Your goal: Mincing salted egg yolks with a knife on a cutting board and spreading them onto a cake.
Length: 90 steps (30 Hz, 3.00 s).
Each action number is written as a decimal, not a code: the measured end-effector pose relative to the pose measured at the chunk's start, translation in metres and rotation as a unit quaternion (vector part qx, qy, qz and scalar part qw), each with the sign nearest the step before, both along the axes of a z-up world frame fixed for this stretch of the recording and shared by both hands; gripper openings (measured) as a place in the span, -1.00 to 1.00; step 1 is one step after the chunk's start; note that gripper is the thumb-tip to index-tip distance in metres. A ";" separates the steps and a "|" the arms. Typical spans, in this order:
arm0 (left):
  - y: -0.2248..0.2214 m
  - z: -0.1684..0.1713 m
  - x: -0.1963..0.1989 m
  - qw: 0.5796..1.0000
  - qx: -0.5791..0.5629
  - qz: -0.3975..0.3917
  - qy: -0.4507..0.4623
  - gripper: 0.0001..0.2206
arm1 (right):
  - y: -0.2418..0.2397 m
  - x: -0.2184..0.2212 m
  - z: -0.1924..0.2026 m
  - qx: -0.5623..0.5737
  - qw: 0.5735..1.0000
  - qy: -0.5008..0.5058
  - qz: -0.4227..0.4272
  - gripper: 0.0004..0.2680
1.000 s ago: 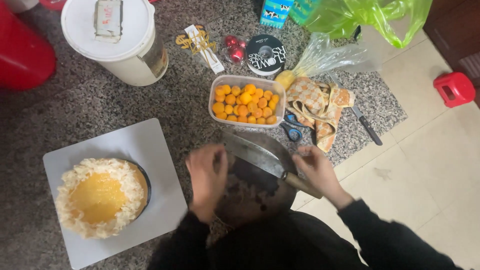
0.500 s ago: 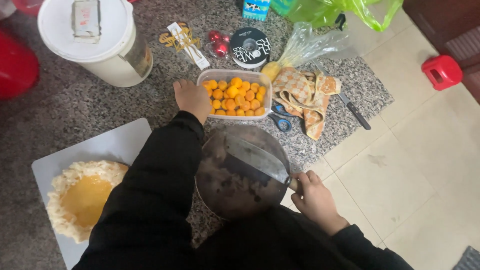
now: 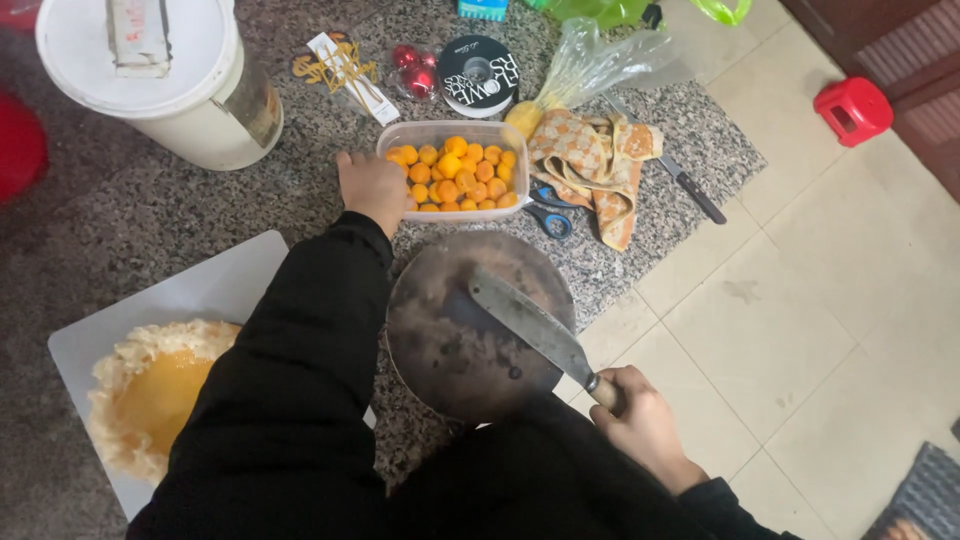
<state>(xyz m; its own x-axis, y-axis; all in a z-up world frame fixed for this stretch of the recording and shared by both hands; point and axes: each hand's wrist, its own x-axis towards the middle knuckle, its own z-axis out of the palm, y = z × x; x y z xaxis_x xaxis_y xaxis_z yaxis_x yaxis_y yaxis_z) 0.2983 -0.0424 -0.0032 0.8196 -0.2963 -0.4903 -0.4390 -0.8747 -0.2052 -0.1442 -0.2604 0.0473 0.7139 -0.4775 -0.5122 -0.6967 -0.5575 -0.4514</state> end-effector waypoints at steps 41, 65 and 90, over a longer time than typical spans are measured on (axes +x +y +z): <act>0.021 0.015 -0.292 0.887 -0.440 0.138 0.019 -0.78 | 0.104 0.062 -0.019 -0.193 0.916 0.012 0.351 -0.89; 0.013 -0.027 -0.301 0.914 -0.332 -0.029 -0.230 -0.82 | 0.098 0.069 0.027 -0.137 0.922 0.063 0.356 -0.88; 0.010 -0.034 -0.301 0.913 -0.303 -0.032 -0.272 -0.84 | 0.086 0.067 0.018 -0.121 0.921 -0.011 0.370 -0.80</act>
<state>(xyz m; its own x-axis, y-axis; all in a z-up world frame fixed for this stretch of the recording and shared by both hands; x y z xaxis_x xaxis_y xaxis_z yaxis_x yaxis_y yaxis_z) -0.0022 -0.0327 -0.0370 0.8642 -0.4346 0.2534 -0.4712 -0.8758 0.1049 -0.0775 -0.1742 0.0650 0.8983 0.0464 -0.4370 -0.0772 -0.9622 -0.2610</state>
